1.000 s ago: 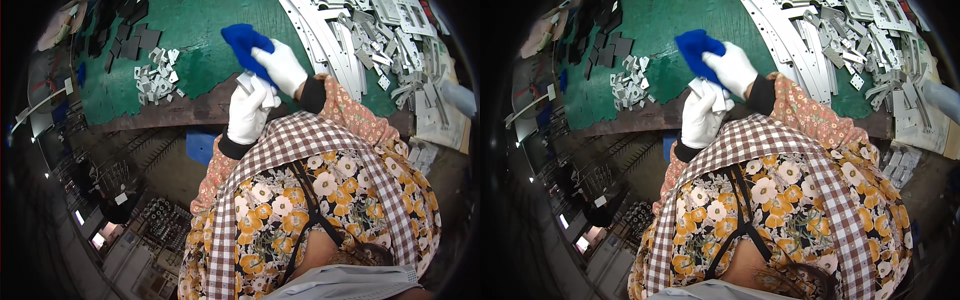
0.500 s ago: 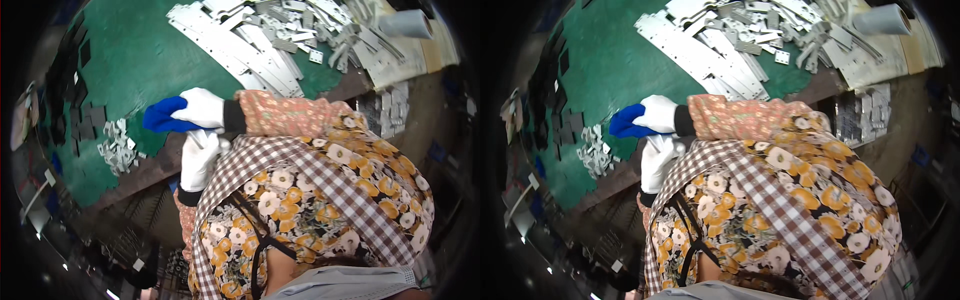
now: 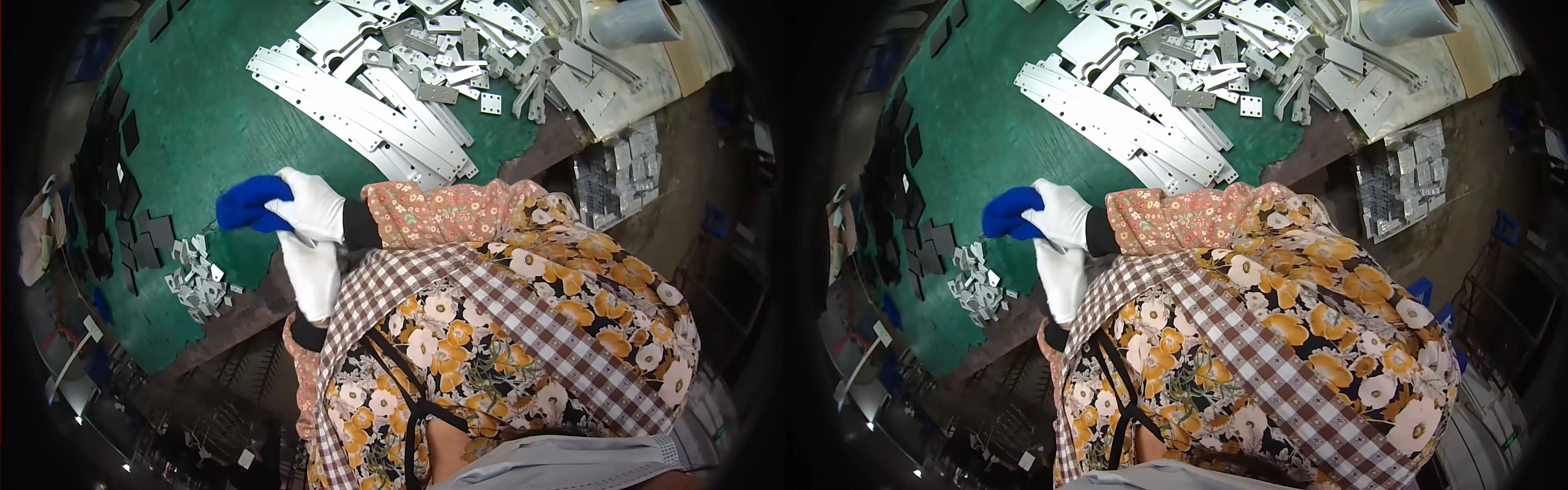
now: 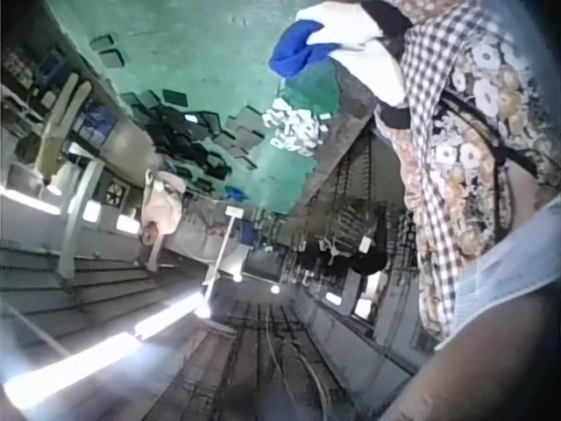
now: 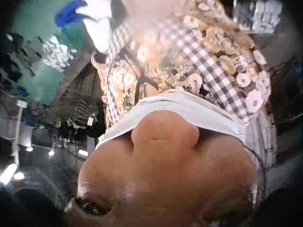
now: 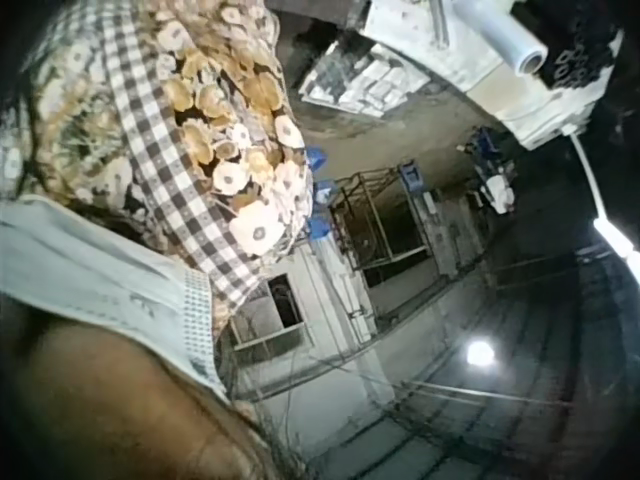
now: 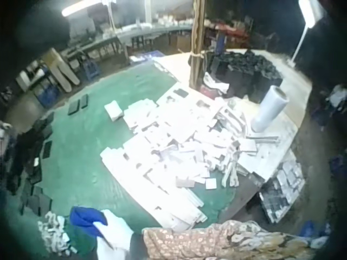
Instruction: The recorder is assembling small components at a workbench using an electric screwdriver.
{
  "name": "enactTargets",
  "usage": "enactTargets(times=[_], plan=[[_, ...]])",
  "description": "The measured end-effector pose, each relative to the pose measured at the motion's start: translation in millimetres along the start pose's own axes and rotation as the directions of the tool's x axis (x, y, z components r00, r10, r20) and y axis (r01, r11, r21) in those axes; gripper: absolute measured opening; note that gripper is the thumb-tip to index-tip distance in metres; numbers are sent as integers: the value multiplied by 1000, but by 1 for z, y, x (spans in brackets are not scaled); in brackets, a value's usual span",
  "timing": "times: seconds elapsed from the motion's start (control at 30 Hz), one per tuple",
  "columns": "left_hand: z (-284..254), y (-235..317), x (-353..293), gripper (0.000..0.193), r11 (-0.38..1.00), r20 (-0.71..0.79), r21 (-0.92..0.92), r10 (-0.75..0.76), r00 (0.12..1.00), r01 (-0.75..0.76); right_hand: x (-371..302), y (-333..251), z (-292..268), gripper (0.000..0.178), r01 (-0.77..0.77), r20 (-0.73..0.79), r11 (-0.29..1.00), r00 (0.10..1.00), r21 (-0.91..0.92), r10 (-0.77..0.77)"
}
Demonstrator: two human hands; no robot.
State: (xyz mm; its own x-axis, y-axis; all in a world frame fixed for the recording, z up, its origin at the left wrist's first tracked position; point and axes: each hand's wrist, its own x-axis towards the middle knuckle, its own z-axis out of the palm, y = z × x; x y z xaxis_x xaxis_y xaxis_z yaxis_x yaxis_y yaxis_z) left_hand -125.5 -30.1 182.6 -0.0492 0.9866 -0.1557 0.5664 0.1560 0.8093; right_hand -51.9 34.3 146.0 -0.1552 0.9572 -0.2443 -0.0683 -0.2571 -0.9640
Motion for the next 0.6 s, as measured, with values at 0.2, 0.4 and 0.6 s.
enactTargets(times=[0.2,0.4,0.6], plan=[[-29,10,-11,9,352,356,-846,-188,916,401,1,-30,-14,31,102,224,968,962,228,-154],[-24,12,-2,51,422,282,-841,-194,939,340,11,-29,-63,39,-110,220,841,975,529,-11],[-19,-34,-21,38,988,-53,29,156,986,-155,-33,-13,-11,58,542,328,819,820,-186,-468]])
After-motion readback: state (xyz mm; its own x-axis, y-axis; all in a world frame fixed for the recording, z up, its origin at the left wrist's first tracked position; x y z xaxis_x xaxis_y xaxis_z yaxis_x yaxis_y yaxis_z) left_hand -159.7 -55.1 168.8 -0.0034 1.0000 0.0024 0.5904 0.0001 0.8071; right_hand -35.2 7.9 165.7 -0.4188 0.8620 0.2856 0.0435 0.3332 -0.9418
